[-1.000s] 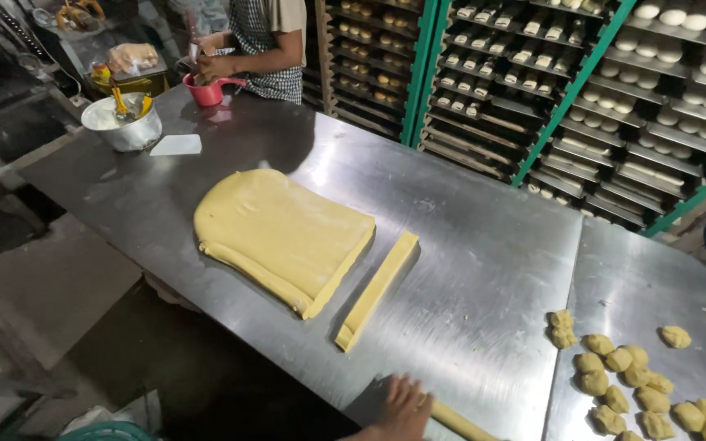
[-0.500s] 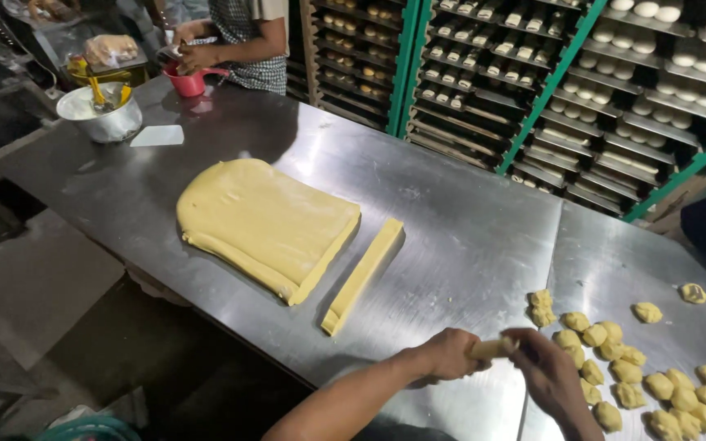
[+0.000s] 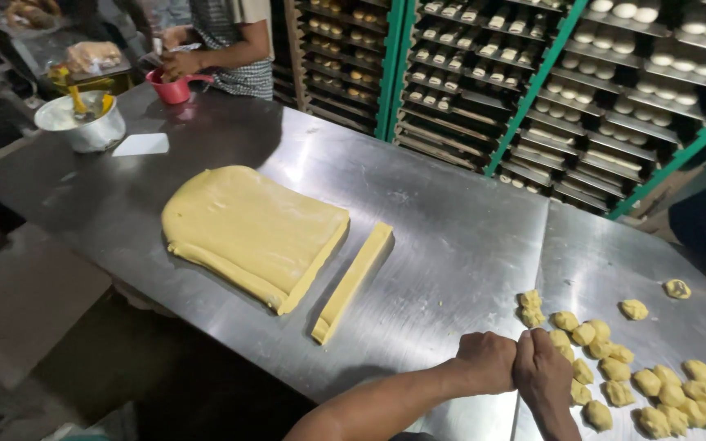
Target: Shaping and cutting dough strips on a stainless steel work surface in a commercial bakery setting.
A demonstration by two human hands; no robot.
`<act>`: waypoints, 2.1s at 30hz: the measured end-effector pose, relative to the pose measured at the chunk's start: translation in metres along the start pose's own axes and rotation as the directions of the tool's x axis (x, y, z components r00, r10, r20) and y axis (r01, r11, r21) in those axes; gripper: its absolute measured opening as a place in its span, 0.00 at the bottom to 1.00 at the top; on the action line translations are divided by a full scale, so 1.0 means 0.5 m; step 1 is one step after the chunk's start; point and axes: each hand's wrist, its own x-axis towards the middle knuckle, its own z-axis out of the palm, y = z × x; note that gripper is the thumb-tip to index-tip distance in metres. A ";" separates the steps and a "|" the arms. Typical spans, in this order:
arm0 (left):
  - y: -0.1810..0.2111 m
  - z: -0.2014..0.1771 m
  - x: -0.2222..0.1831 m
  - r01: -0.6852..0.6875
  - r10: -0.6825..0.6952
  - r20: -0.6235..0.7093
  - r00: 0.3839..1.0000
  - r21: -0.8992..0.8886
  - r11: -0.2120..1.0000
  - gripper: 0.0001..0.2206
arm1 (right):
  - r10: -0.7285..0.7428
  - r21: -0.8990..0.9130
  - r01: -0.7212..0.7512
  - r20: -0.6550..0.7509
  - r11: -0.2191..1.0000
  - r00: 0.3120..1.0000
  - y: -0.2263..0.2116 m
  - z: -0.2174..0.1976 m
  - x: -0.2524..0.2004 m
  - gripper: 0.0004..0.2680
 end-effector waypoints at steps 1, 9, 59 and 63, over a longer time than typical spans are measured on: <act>0.013 -0.017 -0.005 -0.003 0.003 0.003 1.000 -0.002 1.000 0.14 | -0.017 -0.006 0.017 0.015 1.000 1.000 0.008 -0.002 0.003 0.12; 0.012 0.010 0.024 -0.011 0.000 0.105 0.994 0.108 0.994 0.14 | 0.029 -0.058 -0.027 0.034 0.998 0.999 0.067 0.006 0.003 0.12; -0.240 0.224 0.216 0.199 -0.219 0.075 0.973 0.213 0.957 0.12 | -0.181 0.237 0.084 0.427 0.968 0.886 -0.004 -0.086 -0.125 0.07; -0.251 0.179 0.172 0.016 -0.023 0.073 0.997 0.091 0.996 0.14 | -0.236 -0.066 0.249 0.162 0.966 0.958 0.058 -0.063 -0.033 0.09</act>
